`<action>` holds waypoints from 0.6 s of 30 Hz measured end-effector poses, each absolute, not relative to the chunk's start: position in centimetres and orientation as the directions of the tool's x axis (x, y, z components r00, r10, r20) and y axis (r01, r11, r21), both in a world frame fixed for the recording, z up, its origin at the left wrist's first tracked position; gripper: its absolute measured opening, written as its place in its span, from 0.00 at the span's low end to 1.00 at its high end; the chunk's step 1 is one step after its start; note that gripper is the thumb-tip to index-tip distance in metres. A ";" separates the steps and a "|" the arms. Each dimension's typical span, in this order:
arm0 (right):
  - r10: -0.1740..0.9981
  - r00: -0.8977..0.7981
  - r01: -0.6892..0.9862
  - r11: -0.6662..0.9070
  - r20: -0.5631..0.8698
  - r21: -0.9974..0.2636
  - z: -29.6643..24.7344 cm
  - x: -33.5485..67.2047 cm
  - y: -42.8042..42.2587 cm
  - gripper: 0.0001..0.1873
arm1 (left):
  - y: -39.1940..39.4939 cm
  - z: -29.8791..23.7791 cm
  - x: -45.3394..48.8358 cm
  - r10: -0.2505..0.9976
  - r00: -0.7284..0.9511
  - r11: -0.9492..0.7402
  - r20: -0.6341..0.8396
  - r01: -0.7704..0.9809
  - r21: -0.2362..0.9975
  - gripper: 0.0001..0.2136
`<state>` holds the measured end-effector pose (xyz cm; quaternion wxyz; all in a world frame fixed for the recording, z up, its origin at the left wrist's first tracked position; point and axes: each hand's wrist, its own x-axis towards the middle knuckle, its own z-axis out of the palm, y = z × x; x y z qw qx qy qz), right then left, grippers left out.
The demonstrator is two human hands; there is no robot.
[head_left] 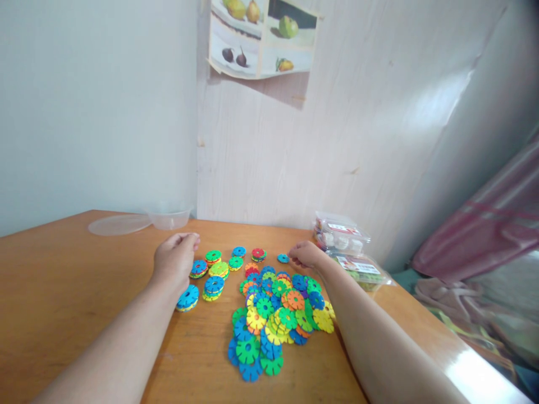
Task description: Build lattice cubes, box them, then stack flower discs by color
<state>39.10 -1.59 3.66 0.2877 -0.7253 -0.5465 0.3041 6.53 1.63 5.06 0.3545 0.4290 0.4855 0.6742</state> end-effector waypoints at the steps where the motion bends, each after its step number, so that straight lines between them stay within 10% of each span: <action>1: 0.974 0.175 0.629 -0.224 -0.145 -0.744 4.2 39.0 -2.0 0.11 | 1.6 5.1 6.5 0.895 -0.380 -0.276 0.234 -0.059 0.959 0.08; 7: 0.863 -0.400 0.770 0.133 -0.309 -0.624 7.1 37.3 -4.3 0.17 | 1.5 5.2 6.6 0.895 -0.383 -0.273 0.228 -0.067 0.960 0.08; 12: 0.873 -0.394 0.826 0.199 -0.286 -0.527 7.0 36.0 -4.4 0.15 | 1.5 5.3 6.6 0.893 -0.385 -0.278 0.233 -0.065 0.958 0.08; 18: 0.961 -0.221 0.583 -0.008 -0.168 -0.813 5.3 37.0 -3.5 0.07 | 1.4 5.4 6.6 0.897 -0.385 -0.272 0.216 -0.095 0.958 0.08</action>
